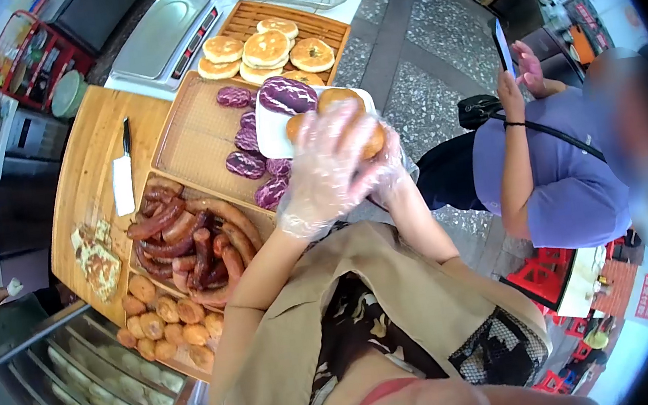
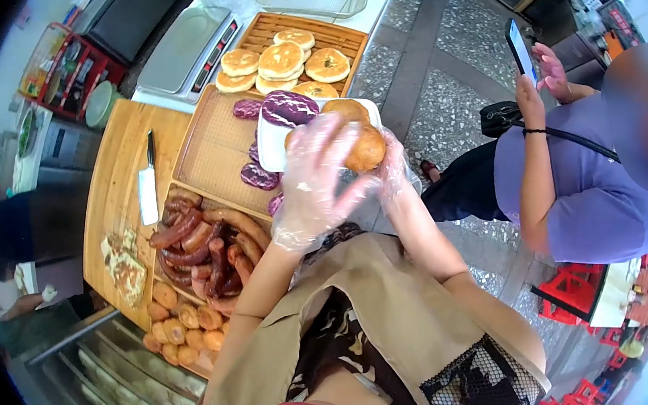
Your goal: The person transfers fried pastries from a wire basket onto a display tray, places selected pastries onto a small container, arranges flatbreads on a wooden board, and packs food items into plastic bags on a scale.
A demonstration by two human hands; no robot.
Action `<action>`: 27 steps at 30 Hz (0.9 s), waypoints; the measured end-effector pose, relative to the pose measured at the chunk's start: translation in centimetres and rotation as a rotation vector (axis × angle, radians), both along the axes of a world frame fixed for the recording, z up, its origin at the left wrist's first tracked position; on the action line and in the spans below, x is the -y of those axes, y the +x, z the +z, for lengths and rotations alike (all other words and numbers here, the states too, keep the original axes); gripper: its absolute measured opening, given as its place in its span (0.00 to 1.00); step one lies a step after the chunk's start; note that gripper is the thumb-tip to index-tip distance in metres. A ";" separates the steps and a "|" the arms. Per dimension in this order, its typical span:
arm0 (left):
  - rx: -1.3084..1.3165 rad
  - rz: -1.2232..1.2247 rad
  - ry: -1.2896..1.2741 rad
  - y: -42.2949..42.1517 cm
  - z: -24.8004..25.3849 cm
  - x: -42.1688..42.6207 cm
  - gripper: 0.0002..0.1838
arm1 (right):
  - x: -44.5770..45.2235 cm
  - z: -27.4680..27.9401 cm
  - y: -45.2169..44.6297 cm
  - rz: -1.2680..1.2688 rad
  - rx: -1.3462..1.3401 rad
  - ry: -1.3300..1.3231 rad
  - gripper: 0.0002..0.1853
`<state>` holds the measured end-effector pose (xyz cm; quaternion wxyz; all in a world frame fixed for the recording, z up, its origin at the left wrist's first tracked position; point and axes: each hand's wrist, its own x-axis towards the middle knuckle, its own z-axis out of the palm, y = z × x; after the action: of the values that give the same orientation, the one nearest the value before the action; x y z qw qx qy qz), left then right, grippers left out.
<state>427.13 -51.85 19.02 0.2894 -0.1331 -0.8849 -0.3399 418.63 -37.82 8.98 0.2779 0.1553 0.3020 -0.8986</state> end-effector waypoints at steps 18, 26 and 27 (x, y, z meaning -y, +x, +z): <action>0.854 0.236 1.559 -40.5 -17.1 9.4 0.27 | -6.4 -5.9 -31.5 -0.523 -0.047 0.070 0.25; 0.863 0.530 1.852 -55.2 -27.6 10.0 0.25 | -10.5 -10.0 -45.0 -0.587 -0.015 0.141 0.23; 0.869 0.673 1.678 -55.5 -26.8 10.0 0.24 | -11.1 -10.6 -46.5 -0.538 -0.024 0.146 0.24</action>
<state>371.59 -61.86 -7.74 0.0223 0.5070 -0.3793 -0.7737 372.14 -26.71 -1.62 0.0137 0.2391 0.3171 -0.9176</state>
